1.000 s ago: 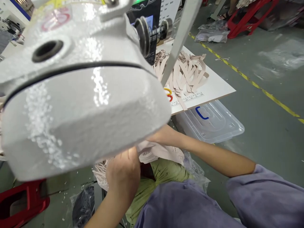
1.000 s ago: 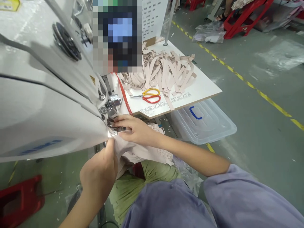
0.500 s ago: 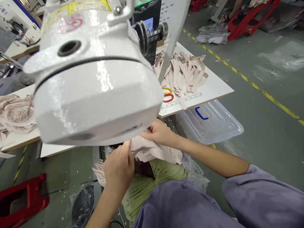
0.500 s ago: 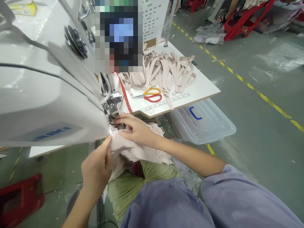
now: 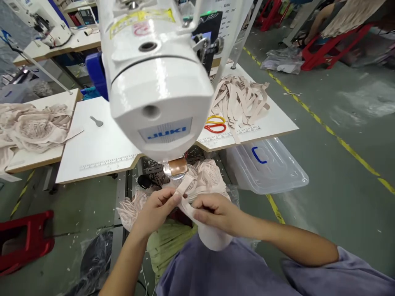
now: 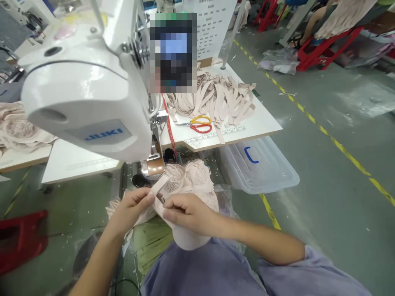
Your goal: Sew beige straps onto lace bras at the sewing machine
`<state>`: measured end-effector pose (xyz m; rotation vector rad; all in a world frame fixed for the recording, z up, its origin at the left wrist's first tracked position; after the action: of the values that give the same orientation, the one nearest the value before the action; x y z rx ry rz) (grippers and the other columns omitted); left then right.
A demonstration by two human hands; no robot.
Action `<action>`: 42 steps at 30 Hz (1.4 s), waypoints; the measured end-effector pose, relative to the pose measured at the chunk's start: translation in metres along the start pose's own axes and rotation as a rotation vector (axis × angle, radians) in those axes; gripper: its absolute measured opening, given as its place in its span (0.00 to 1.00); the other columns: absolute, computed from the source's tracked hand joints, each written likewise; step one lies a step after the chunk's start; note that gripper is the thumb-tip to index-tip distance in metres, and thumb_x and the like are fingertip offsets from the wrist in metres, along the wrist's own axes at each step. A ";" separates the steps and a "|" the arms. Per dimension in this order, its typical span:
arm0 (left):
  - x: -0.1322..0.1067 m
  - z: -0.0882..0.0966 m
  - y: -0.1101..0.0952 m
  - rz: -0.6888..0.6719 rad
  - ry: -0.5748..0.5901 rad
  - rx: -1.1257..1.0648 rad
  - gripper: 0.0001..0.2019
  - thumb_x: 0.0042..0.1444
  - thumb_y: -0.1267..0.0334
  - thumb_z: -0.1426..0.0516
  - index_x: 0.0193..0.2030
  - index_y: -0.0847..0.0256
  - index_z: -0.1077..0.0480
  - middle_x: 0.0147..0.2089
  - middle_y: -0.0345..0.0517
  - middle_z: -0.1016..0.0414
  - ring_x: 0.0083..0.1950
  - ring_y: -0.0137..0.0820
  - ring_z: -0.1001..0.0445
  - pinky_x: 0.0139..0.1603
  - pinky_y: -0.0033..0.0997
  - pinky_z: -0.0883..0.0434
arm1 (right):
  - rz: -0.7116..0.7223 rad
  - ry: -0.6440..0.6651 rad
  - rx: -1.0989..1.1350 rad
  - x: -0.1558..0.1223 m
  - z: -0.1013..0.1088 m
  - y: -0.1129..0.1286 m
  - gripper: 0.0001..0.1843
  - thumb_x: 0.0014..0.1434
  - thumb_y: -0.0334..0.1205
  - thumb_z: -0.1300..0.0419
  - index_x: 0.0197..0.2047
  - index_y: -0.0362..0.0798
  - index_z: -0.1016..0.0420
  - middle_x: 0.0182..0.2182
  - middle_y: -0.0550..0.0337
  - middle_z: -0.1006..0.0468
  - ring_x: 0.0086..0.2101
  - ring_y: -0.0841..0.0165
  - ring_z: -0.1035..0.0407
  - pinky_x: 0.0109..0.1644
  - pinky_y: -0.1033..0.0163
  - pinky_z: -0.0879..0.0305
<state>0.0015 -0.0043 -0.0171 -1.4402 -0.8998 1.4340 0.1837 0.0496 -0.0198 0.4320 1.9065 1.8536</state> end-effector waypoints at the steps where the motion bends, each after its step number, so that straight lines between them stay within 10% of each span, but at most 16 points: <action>1: -0.008 0.002 0.002 0.004 -0.043 -0.068 0.16 0.62 0.50 0.43 0.41 0.60 0.22 0.35 0.42 0.24 0.36 0.30 0.29 0.39 0.27 0.33 | -0.023 0.005 0.070 -0.002 -0.009 0.000 0.18 0.66 0.51 0.43 0.32 0.45 0.30 0.24 0.66 0.35 0.25 0.76 0.43 0.28 0.68 0.47; 6: -0.056 0.032 -0.001 0.056 -0.329 -0.102 0.15 0.61 0.50 0.40 0.40 0.61 0.21 0.29 0.41 0.27 0.27 0.25 0.35 0.28 0.23 0.38 | -0.047 0.162 0.310 0.040 -0.051 -0.006 0.25 0.57 0.55 0.34 0.52 0.48 0.28 0.42 0.57 0.26 0.41 0.68 0.32 0.42 0.65 0.35; 10: -0.065 0.048 0.002 0.149 -0.311 0.040 0.19 0.60 0.47 0.42 0.41 0.62 0.21 0.31 0.44 0.25 0.30 0.29 0.32 0.30 0.27 0.36 | -0.164 0.151 0.654 0.092 -0.070 -0.027 0.29 0.53 0.56 0.31 0.52 0.49 0.26 0.41 0.58 0.25 0.37 0.71 0.32 0.41 0.65 0.34; 17: -0.037 0.038 0.054 0.054 -0.699 0.326 0.15 0.55 0.50 0.39 0.40 0.59 0.25 0.41 0.49 0.24 0.43 0.38 0.28 0.42 0.33 0.31 | -0.067 -0.299 0.418 0.078 -0.052 -0.077 0.12 0.60 0.49 0.35 0.38 0.49 0.26 0.33 0.60 0.24 0.35 0.68 0.29 0.43 0.61 0.31; 23: -0.011 -0.004 0.082 0.048 -0.573 0.095 0.20 0.63 0.47 0.50 0.37 0.61 0.27 0.31 0.43 0.26 0.33 0.31 0.29 0.36 0.29 0.31 | 0.261 -0.244 -0.265 0.048 -0.052 -0.089 0.05 0.62 0.40 0.40 0.39 0.50 0.24 0.45 0.54 0.24 0.47 0.60 0.30 0.52 0.53 0.33; 28: -0.021 -0.010 0.060 0.029 -0.602 0.158 0.15 0.62 0.51 0.44 0.32 0.61 0.28 0.27 0.38 0.31 0.30 0.28 0.35 0.33 0.26 0.37 | 0.187 -0.249 -0.360 0.036 -0.029 -0.080 0.11 0.64 0.46 0.41 0.47 0.50 0.25 0.34 0.57 0.23 0.32 0.67 0.30 0.37 0.60 0.31; 32: -0.023 -0.017 0.046 0.025 -0.486 0.135 0.15 0.64 0.52 0.46 0.43 0.60 0.25 0.32 0.42 0.25 0.34 0.30 0.29 0.37 0.27 0.33 | 0.306 -0.266 -0.497 0.037 -0.017 -0.054 0.17 0.68 0.44 0.45 0.58 0.51 0.27 0.44 0.52 0.23 0.34 0.68 0.28 0.41 0.59 0.29; 42: -0.006 -0.021 0.047 0.054 -0.499 0.145 0.18 0.66 0.48 0.49 0.35 0.60 0.29 0.31 0.41 0.28 0.34 0.31 0.30 0.36 0.27 0.34 | 0.549 -0.347 -0.714 0.037 -0.019 -0.057 0.12 0.68 0.40 0.45 0.43 0.52 0.19 0.38 0.55 0.17 0.39 0.66 0.24 0.43 0.61 0.27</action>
<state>0.0177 -0.0277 -0.0605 -1.0186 -1.0363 1.9026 0.1471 0.0497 -0.0799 1.0032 0.8513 2.4296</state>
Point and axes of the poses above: each hand's wrist, its own x-axis towards the middle knuckle, its own z-axis out of the back of the hand, y = z × x, the point moved 4 cm from there along x, towards the middle knuckle
